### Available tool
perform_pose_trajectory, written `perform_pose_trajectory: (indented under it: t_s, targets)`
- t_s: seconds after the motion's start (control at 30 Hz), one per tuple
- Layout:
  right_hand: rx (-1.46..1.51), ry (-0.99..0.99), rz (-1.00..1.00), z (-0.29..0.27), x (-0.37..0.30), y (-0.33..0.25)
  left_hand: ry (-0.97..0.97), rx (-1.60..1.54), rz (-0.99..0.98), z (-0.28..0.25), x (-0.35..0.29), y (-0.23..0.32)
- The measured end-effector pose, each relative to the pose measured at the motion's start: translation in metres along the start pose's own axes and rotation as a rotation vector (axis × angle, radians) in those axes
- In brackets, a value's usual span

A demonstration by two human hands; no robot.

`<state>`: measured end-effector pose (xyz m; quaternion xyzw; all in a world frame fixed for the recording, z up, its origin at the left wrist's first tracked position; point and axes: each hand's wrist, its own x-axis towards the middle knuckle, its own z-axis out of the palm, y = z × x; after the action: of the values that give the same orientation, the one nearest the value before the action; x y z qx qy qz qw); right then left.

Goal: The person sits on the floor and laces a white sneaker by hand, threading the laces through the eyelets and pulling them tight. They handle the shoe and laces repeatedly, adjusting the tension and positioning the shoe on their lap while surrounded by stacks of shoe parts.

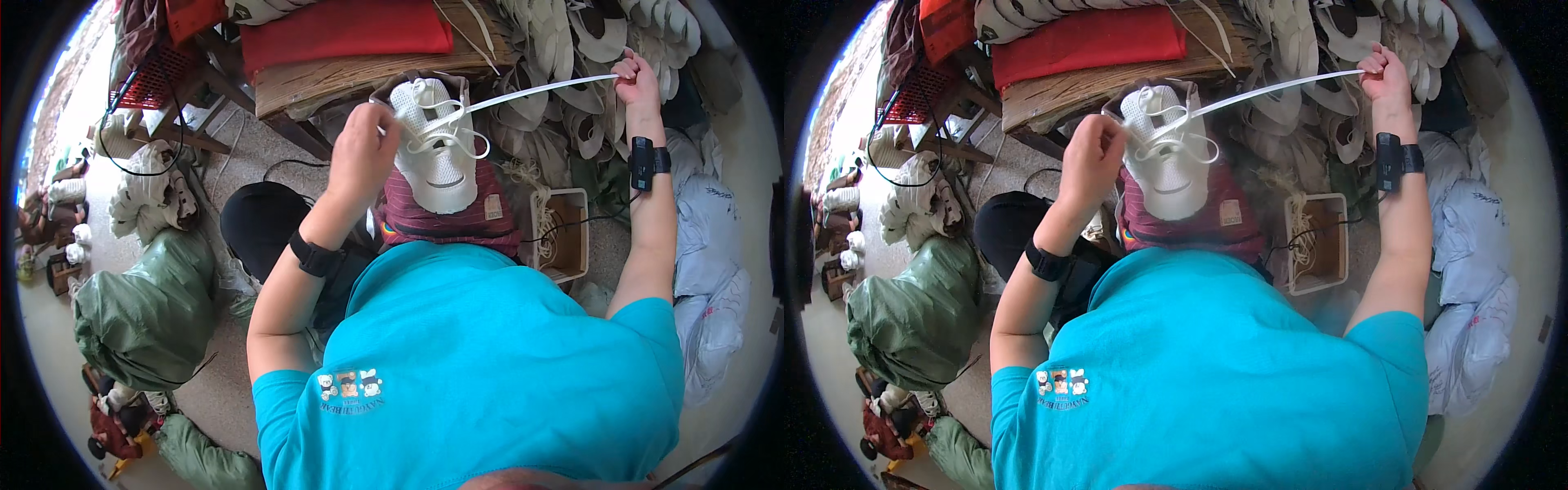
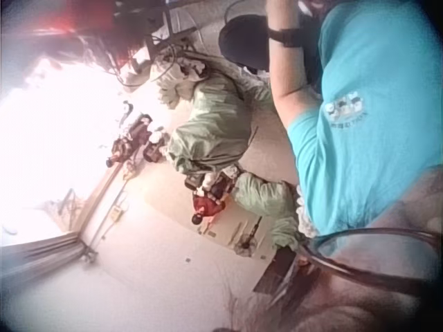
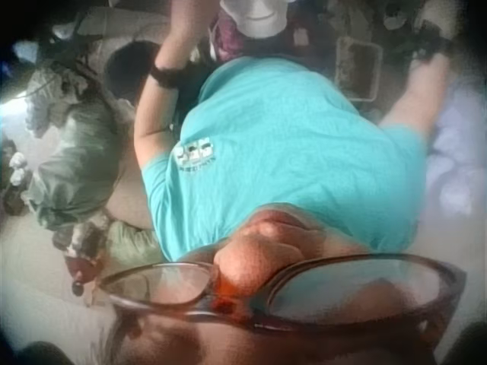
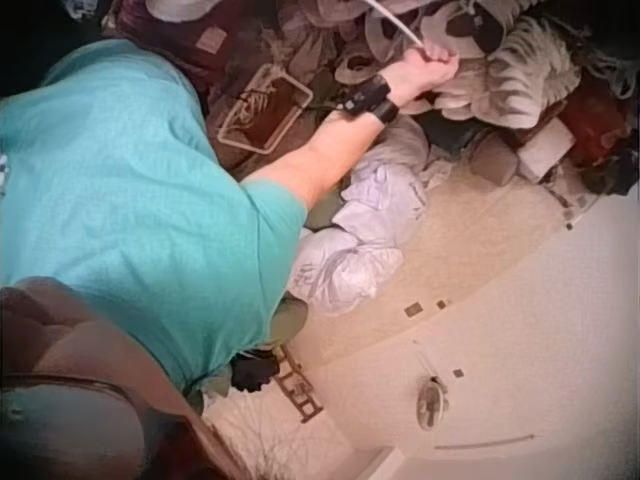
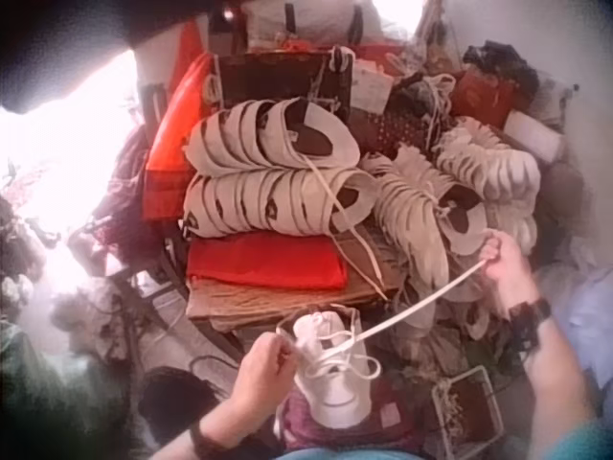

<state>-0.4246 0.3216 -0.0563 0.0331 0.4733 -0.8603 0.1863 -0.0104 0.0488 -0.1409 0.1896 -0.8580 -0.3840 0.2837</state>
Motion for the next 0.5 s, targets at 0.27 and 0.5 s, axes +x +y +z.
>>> perform_pose_trajectory:
  t_s: [0.27,0.5]
  targets:
    - [0.012,0.026,-0.134,-0.024,0.013,-0.041,0.319,0.483,-0.178,-0.129,0.011,-0.086]
    - [-0.112,0.118,-0.222,-0.025,0.021,-0.07,0.386,0.671,-0.181,-0.215,-0.004,-0.113]
